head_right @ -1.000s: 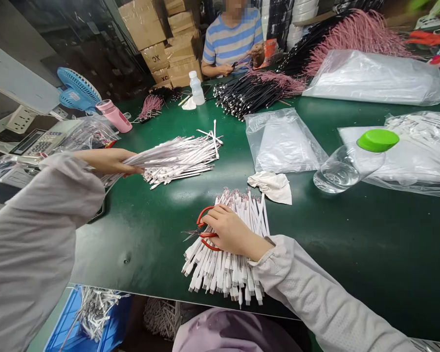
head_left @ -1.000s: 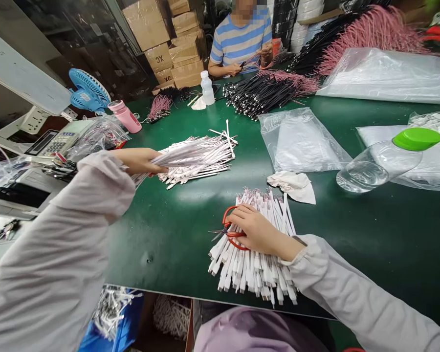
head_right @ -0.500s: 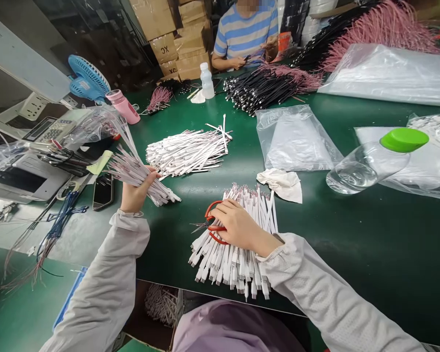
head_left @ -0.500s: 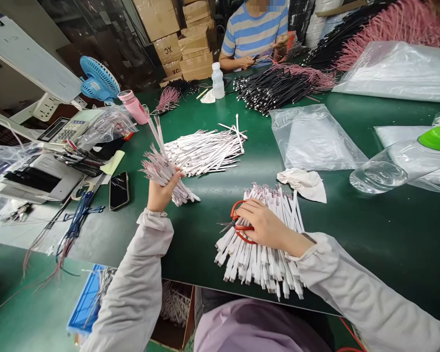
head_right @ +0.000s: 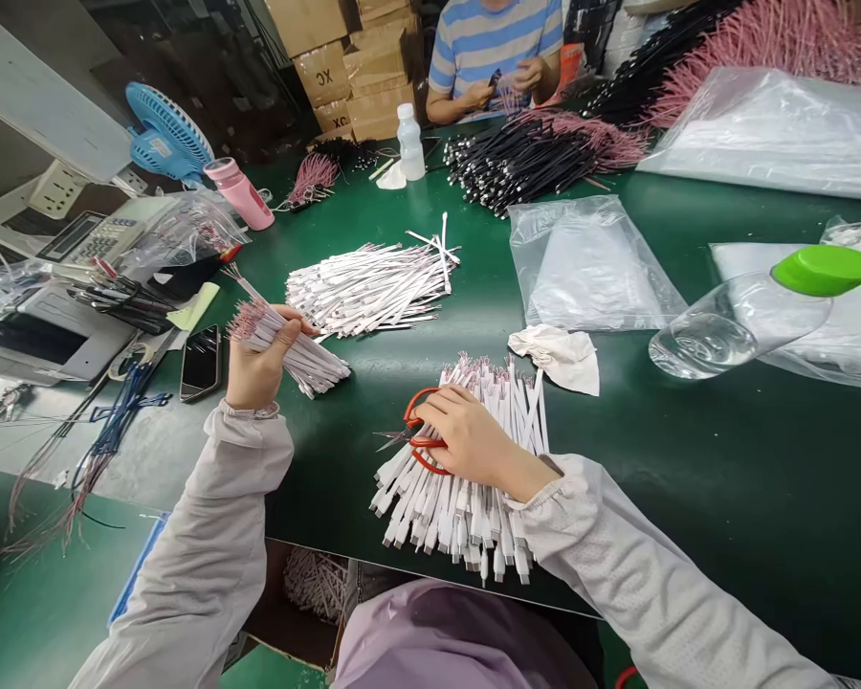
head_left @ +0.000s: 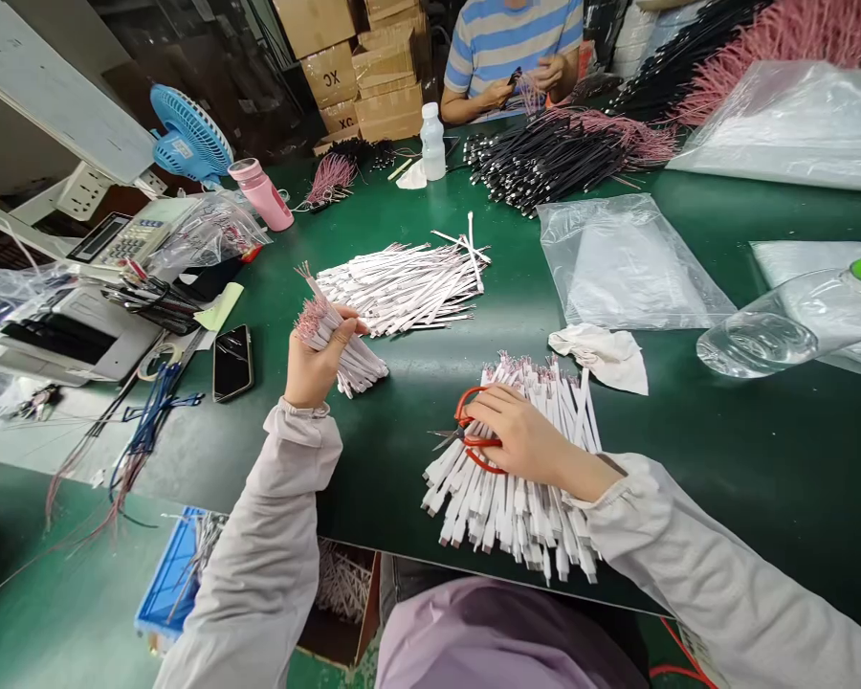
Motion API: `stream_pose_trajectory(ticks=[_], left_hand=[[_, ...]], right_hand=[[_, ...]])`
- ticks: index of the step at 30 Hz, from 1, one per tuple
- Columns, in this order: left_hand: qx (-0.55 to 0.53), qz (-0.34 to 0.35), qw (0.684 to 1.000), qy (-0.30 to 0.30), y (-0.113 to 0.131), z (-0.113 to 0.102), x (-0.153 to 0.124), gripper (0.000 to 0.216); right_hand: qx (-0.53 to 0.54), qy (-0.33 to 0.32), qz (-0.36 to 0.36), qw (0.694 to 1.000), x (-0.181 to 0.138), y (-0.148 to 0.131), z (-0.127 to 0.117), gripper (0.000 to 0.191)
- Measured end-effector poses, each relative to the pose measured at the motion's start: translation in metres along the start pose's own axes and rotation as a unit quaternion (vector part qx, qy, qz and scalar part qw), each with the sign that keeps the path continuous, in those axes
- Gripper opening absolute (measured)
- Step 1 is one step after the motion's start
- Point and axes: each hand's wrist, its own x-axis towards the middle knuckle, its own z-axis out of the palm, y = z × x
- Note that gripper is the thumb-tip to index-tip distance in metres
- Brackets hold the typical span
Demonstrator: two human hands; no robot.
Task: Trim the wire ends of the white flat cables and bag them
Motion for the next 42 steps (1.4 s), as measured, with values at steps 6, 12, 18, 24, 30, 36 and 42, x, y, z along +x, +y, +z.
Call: stream_pose_trajectory(ticks=[6,12,18,24,30,36,42], left_hand=[[0.009,-0.007,1.0,0.006,-0.002,0.008,0.0,0.028],[-0.064,0.004,0.998,0.012,0.004,0.01,0.002,0.023],[-0.213,-0.203,0.949,-0.112,0.012,0.03,0.009,0.025],[-0.33,-0.417,0.824,-0.194,-0.016,0.079,-0.005,0.014],[-0.339,-0.455,0.797,-0.206,-0.023,0.082,-0.008,0.01],[-0.322,-0.506,0.757,-0.259,-0.022,0.083,-0.017,0.011],[-0.256,-0.414,0.832,-0.266,-0.018,0.1,-0.042,0.028]], right_hand=[[0.001,-0.003,0.003,1.0,0.0,0.0,-0.001,0.014],[0.002,-0.001,0.003,1.0,0.001,-0.001,-0.001,0.016],[0.016,-0.029,0.001,0.999,0.003,0.005,-0.008,0.014],[0.027,-0.045,-0.01,0.999,0.002,0.006,-0.016,0.011],[0.036,-0.043,-0.018,0.998,0.0,0.008,-0.017,0.014],[0.097,-0.038,0.021,0.994,0.001,0.006,-0.022,0.003],[0.164,0.169,0.223,0.946,0.013,0.012,-0.027,0.027]])
